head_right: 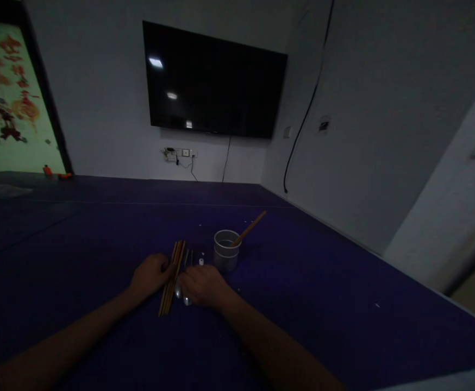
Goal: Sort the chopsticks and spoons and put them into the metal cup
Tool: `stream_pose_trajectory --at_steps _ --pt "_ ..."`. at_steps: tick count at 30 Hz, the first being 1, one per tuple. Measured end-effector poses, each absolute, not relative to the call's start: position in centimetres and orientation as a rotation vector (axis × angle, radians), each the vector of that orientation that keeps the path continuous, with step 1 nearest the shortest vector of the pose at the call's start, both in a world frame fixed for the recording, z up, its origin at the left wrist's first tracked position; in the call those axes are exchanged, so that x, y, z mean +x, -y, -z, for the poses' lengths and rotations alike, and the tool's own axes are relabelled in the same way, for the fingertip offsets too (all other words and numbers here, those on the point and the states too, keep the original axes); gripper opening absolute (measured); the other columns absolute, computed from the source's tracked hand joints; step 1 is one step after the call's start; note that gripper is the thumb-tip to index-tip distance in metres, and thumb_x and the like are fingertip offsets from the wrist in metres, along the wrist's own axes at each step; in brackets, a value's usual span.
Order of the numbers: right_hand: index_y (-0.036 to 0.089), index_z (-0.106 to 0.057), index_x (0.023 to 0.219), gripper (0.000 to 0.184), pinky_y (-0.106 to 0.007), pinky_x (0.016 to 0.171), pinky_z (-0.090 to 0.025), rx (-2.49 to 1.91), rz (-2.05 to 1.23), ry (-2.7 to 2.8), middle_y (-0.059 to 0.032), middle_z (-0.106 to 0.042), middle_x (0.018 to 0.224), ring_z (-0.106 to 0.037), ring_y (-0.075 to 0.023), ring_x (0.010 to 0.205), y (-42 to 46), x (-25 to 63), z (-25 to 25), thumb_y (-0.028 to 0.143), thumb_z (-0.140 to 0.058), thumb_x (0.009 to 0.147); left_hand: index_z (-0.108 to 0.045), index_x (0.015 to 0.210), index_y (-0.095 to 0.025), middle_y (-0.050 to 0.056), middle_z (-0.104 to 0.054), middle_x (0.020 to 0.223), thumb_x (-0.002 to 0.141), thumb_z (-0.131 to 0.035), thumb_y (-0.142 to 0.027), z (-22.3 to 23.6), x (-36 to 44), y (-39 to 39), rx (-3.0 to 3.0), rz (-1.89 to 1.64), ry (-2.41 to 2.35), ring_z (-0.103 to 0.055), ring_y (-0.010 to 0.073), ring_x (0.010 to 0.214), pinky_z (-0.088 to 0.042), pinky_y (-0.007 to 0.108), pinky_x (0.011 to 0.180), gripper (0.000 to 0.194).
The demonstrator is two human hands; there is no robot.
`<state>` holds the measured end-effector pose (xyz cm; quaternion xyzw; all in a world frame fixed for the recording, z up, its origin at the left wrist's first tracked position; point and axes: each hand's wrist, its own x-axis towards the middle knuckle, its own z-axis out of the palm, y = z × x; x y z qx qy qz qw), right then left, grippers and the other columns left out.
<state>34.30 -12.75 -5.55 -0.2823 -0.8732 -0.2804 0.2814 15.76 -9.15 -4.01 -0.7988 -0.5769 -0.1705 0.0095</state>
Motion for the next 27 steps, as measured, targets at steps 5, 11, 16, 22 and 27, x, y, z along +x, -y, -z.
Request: stream_pose_trajectory --at_steps 5,11,16,22,27 --pt "0.017 -0.061 0.075 0.030 -0.028 0.057 -0.038 -0.869 0.688 2.420 -0.0052 -0.064 0.074 -0.056 -0.0155 0.066 12.67 34.22 5.52 0.029 -0.041 0.093 -0.058 0.072 -0.016 0.007 -0.063 0.078 0.087 -0.040 -0.035 4.06 15.68 9.21 -2.531 0.500 1.795 -0.059 0.0213 0.081 -0.040 0.029 0.069 0.029" --pt "0.017 -0.063 0.077 0.030 -0.029 0.062 -0.039 -0.875 0.638 2.453 -0.0052 -0.064 0.075 -0.056 -0.0170 0.071 12.53 34.21 5.38 0.033 -0.044 0.093 -0.059 0.071 -0.016 0.007 -0.065 0.080 0.081 -0.046 -0.031 3.67 15.79 9.74 -2.552 0.492 1.784 -0.060 0.0205 0.082 -0.041 0.027 0.068 0.022" --pt "0.017 -0.063 0.076 0.032 -0.029 0.060 -0.037 -0.881 0.628 2.455 -0.0054 -0.064 0.075 -0.056 -0.0171 0.069 12.70 34.30 5.33 0.036 -0.044 0.093 -0.060 0.071 -0.016 0.008 -0.066 0.079 0.078 -0.047 -0.035 3.37 15.94 9.90 -2.505 0.483 1.852 -0.061 0.0210 0.080 -0.043 0.028 0.067 0.024" --pt "0.017 -0.062 0.074 0.035 -0.029 0.059 -0.037 -0.845 0.649 2.458 -0.0053 -0.063 0.072 -0.055 -0.0165 0.068 12.65 34.11 5.30 0.035 -0.040 0.095 -0.063 0.073 -0.015 0.009 -0.067 0.076 0.080 -0.044 -0.037 3.29 16.06 9.69 -2.465 0.414 1.898 -0.063 0.0219 0.077 -0.044 0.027 0.065 0.031" --pt "0.017 -0.061 0.073 0.035 -0.029 0.058 -0.036 -0.830 0.658 2.463 -0.0052 -0.062 0.071 -0.054 -0.0166 0.067 12.62 34.14 5.29 0.035 -0.041 0.095 -0.065 0.075 -0.014 0.012 -0.068 0.080 0.084 -0.040 -0.037 3.47 16.00 9.46 -2.485 0.341 1.852 -0.064 0.0235 0.082 -0.045 0.029 0.070 0.035"
